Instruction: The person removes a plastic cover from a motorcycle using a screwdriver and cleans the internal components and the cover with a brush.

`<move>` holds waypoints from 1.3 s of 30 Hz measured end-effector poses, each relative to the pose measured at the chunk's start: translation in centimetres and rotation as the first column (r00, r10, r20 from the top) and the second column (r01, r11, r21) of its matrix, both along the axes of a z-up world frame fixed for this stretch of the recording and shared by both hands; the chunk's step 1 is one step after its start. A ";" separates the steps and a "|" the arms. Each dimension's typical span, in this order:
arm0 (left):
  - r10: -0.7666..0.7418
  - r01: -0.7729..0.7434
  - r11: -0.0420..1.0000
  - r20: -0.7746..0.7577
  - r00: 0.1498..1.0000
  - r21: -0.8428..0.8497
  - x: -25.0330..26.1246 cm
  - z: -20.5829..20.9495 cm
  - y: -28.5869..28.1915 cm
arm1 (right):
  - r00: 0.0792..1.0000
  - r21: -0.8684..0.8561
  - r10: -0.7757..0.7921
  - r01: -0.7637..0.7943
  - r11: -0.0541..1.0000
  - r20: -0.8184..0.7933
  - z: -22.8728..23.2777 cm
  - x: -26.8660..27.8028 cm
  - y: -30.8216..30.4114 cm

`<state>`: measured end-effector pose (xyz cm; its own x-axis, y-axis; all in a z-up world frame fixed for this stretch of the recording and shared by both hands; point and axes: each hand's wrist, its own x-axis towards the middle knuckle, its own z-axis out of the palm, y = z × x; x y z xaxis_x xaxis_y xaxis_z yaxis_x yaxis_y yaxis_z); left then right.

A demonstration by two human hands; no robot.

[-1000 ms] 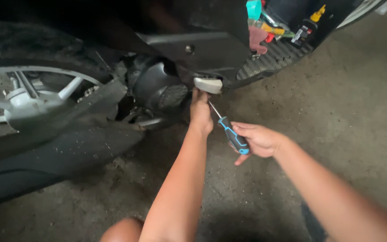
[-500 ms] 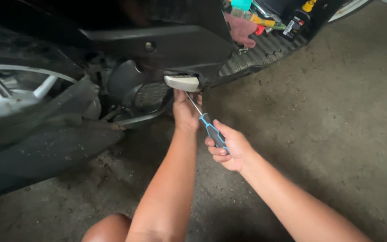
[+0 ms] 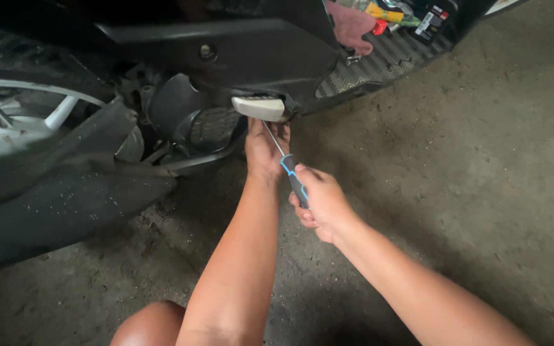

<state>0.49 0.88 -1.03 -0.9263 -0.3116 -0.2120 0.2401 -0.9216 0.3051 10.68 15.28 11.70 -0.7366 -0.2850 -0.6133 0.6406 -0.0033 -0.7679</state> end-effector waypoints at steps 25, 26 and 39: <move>-0.028 0.042 0.980 0.075 0.997 -0.196 1.2 1.5 0.4 | 0.866 0.124 0.200 -0.161 0.979 -0.458 -2.2 -0.9 1.8; -0.031 0.046 0.974 0.067 0.997 -0.224 1.2 1.5 0.5 | 0.699 0.374 0.323 -0.085 0.923 -0.638 -2.2 -0.9 2.0; 0.023 0.026 0.967 0.190 0.981 -0.253 0.4 0.6 0.0 | 0.973 -0.547 0.031 0.103 0.831 0.230 -2.3 0.1 3.0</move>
